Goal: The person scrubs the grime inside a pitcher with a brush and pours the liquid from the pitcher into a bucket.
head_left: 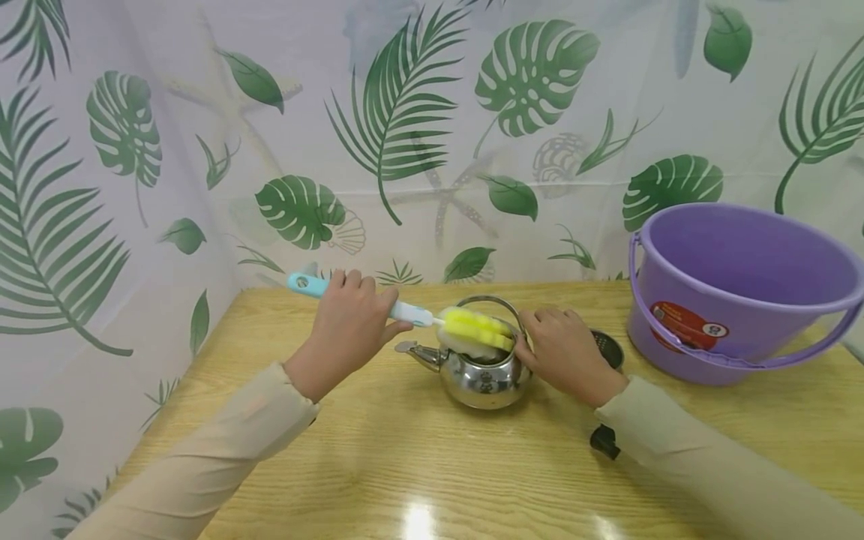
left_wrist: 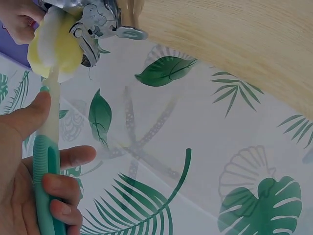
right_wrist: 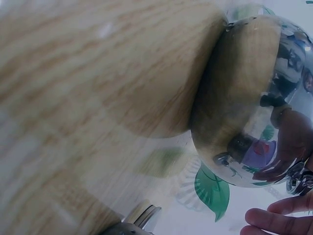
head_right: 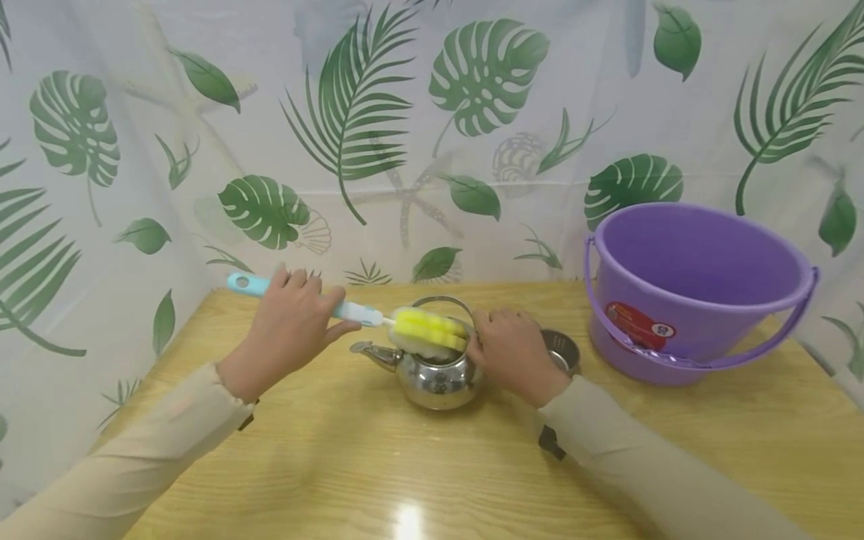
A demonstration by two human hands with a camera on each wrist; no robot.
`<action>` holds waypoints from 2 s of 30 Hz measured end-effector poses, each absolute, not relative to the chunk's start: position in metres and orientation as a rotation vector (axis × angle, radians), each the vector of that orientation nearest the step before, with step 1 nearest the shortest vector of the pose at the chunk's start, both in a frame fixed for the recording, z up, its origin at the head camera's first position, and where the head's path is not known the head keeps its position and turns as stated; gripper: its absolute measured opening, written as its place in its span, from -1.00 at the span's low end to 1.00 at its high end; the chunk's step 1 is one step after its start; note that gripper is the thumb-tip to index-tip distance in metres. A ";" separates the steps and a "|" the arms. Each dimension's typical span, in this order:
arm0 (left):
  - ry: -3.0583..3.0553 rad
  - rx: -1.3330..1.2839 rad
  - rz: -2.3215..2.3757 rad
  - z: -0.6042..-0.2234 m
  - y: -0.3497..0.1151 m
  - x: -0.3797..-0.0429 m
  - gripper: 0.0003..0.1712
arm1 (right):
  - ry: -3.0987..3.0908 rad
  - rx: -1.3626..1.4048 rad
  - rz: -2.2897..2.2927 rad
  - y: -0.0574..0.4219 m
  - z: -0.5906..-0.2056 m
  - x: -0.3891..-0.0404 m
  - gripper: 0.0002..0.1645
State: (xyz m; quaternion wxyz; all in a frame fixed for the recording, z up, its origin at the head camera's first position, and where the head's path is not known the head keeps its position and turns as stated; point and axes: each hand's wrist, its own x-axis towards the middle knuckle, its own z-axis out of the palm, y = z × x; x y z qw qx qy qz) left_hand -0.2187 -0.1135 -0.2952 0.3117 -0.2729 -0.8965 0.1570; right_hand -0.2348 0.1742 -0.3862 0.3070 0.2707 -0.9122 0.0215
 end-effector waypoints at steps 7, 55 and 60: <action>-2.369 -0.692 0.371 -0.303 -0.118 -0.216 -0.47 | -2.420 0.713 0.066 0.174 -0.386 -0.234 -0.89; -2.405 -0.625 0.315 -0.288 -0.123 -0.187 -0.46 | -2.432 0.717 0.070 0.174 -0.386 -0.236 -0.87; -2.419 -0.611 0.268 -0.291 -0.125 -0.187 -0.47 | -2.432 0.708 0.058 0.174 -0.387 -0.236 -0.86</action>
